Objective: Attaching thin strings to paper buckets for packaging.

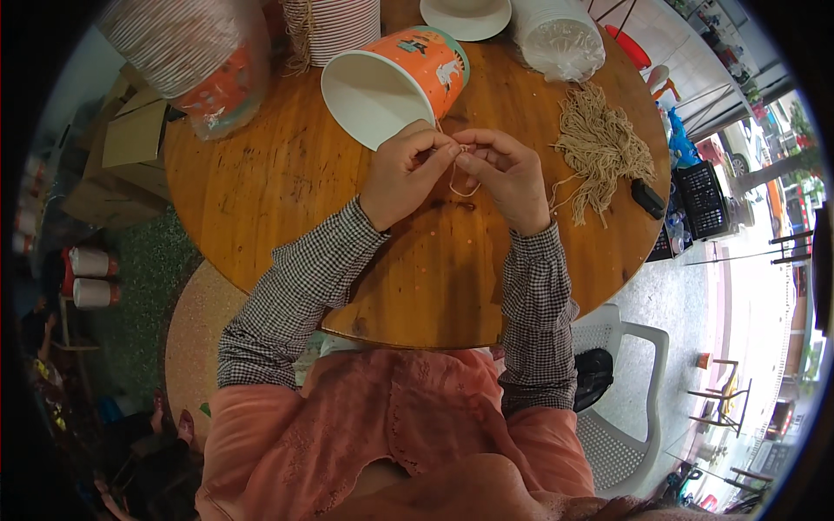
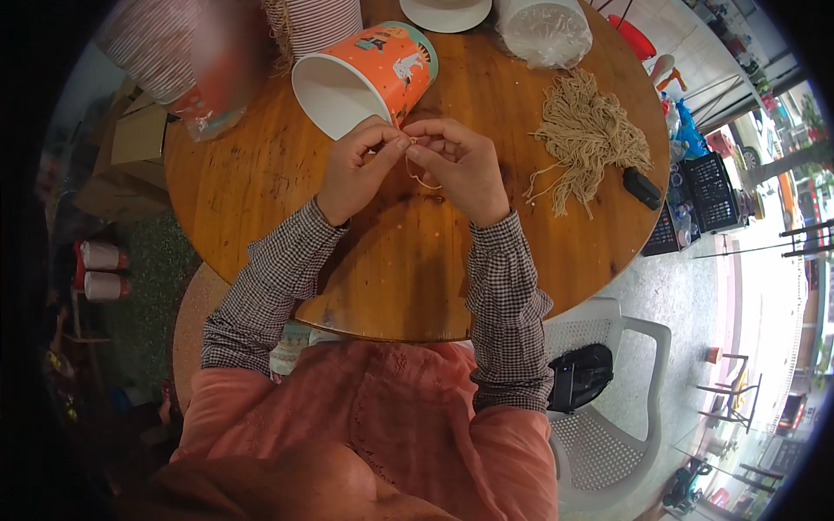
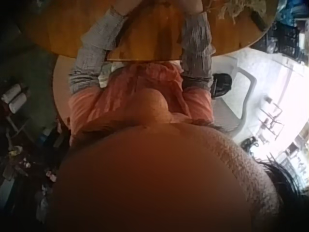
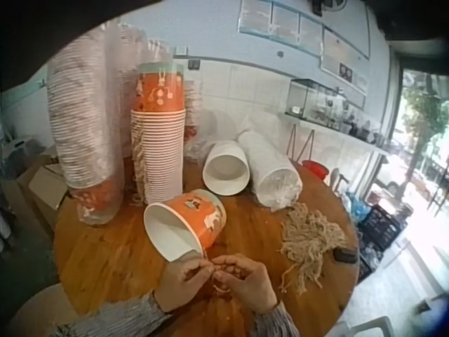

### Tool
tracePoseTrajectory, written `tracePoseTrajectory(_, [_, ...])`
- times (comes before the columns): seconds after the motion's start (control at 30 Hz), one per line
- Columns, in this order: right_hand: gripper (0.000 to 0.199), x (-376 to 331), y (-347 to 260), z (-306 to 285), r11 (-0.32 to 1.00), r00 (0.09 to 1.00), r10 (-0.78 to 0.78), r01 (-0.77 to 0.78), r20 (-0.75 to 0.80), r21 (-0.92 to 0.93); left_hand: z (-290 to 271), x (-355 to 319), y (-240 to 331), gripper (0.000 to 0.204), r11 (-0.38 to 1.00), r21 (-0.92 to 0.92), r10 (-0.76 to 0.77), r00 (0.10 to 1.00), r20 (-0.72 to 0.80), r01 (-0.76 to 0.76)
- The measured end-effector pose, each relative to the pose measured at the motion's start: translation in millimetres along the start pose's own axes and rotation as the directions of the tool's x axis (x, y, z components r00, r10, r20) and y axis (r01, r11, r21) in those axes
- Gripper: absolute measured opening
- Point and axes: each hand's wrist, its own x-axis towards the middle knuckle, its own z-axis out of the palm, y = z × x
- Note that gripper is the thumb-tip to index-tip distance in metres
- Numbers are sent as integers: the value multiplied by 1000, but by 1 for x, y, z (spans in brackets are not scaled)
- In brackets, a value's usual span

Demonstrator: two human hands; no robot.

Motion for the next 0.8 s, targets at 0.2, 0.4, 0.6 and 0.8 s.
tracePoseTrajectory(0.2, [19, 2, 6, -3, 996, 995, -92, 92, 24, -6, -3, 1, -6, 9, 984, 128, 125, 992, 16, -126])
tracePoseTrajectory(0.4, [18, 0, 5, -5, 1000, 996, -28, 28, -79, 0, -1, 1, -3, 9, 993, 89, 78, 997, 3, -78])
tracePoseTrajectory(0.6, [20, 0, -3, -10, 997, 987, 24, -11, -158, 79, -1, 0, -4, 9, 994, 77, 83, 997, -6, -82])
tracePoseTrajectory(0.8, [19, -1, -3, -6, 999, 995, -45, 43, -93, -29, -1, 1, -4, 9, 991, 90, 102, 994, -25, -100])
